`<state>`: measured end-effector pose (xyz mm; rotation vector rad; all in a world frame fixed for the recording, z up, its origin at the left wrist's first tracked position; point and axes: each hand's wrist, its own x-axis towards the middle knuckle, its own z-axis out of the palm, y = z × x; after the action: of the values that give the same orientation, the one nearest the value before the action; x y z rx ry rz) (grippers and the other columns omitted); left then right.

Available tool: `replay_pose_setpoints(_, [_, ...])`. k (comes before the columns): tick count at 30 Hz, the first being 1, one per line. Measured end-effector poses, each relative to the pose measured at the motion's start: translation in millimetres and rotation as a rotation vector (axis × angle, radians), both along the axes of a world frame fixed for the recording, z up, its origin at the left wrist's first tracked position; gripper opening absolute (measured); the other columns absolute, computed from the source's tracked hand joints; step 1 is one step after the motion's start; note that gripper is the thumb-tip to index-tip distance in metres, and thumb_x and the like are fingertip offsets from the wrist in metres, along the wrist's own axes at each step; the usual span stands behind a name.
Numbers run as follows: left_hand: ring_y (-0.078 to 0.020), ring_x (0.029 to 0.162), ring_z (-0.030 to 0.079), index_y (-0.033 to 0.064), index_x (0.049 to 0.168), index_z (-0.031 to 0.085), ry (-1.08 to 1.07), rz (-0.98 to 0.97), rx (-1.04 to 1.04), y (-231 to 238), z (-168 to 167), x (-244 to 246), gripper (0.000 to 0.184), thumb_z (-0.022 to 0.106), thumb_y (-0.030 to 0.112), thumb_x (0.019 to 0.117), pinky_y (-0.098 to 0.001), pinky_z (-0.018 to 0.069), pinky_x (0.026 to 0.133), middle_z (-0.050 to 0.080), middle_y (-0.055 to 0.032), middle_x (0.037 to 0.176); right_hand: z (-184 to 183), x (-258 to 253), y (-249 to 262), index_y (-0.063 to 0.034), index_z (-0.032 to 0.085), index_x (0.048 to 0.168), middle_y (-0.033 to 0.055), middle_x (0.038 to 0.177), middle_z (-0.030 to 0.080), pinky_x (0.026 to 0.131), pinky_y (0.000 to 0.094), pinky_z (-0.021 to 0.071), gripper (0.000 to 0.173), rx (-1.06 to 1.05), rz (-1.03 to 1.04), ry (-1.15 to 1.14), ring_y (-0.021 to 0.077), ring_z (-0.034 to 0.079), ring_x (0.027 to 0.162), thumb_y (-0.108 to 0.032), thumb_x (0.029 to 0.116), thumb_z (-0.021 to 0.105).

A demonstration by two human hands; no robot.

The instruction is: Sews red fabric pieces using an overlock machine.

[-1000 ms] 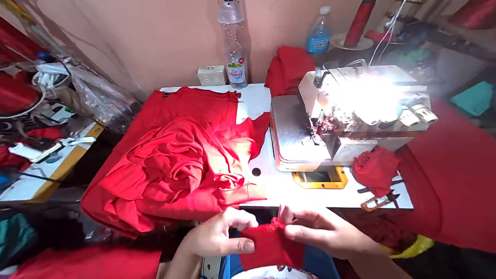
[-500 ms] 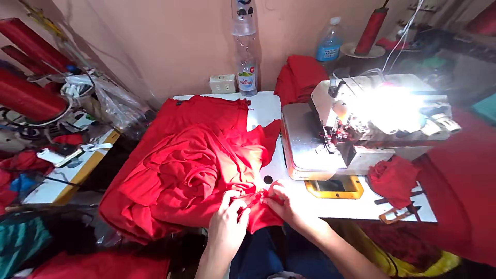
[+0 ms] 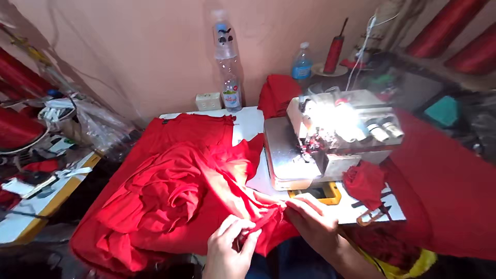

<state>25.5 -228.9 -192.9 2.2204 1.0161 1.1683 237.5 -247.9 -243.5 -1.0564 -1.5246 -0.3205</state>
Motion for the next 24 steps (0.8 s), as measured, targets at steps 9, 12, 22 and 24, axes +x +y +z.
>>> replay_pose_setpoints(9, [-0.0438, 0.131, 0.05, 0.0014, 0.131, 0.062, 0.663, -0.054, -0.15, 85.9, 51.1, 164.0, 0.039, 0.052, 0.025, 0.1019, -0.0655, 0.0393, 0.1, 0.061, -0.0224, 0.132, 20.2, 16.6, 5.4, -0.0027, 0.061, 0.09, 0.0023, 0.075, 0.068, 0.065, 0.0247, 0.0587, 0.019, -0.244, 0.163, 1.564, 0.0088, 0.068, 0.068, -0.001, 0.1032, 0.047])
replay_pose_setpoints(12, [-0.0421, 0.121, 0.058, 0.0022, 0.116, 0.07, 0.669, -0.013, -0.151, 85.1, 44.1, 166.6, 0.037, 0.054, 0.031, 0.0996, -0.0643, 0.0402, 0.099, 0.068, -0.0214, 0.116, 31.1, 19.8, -20.8, -0.0048, 0.058, 0.104, 0.0044, 0.086, 0.067, 0.071, 0.0296, 0.0595, 0.02, -0.444, 0.235, 1.806, 0.0127, 0.07, 0.08, -0.01, 0.1052, 0.039])
replay_pose_setpoints(22, [-0.032, 0.117, 0.06, 0.0047, 0.109, 0.072, 0.61, -0.085, -0.24, 121.4, 43.6, 172.3, 0.03, 0.061, 0.03, 0.0973, -0.0581, 0.0356, 0.105, 0.069, -0.0137, 0.112, 3.8, 33.1, 5.5, -0.0089, 0.058, 0.073, -0.0071, 0.064, 0.061, 0.058, 0.0188, 0.0541, 0.019, -0.285, -0.06, 1.163, 0.0, 0.06, 0.057, 0.006, 0.0837, 0.062])
replay_pose_setpoints(24, [-0.0355, 0.11, 0.061, 0.0022, 0.106, 0.071, 0.409, -0.159, -0.089, 135.4, 26.2, 164.4, 0.025, 0.062, 0.023, 0.0951, -0.0595, 0.0413, 0.097, 0.07, -0.0158, 0.107, -0.1, 32.3, 15.4, -0.0091, 0.056, 0.072, -0.0073, 0.061, 0.058, 0.051, 0.0168, 0.0512, 0.017, -0.238, -0.092, 1.113, -0.0005, 0.056, 0.051, 0.005, 0.0802, 0.062])
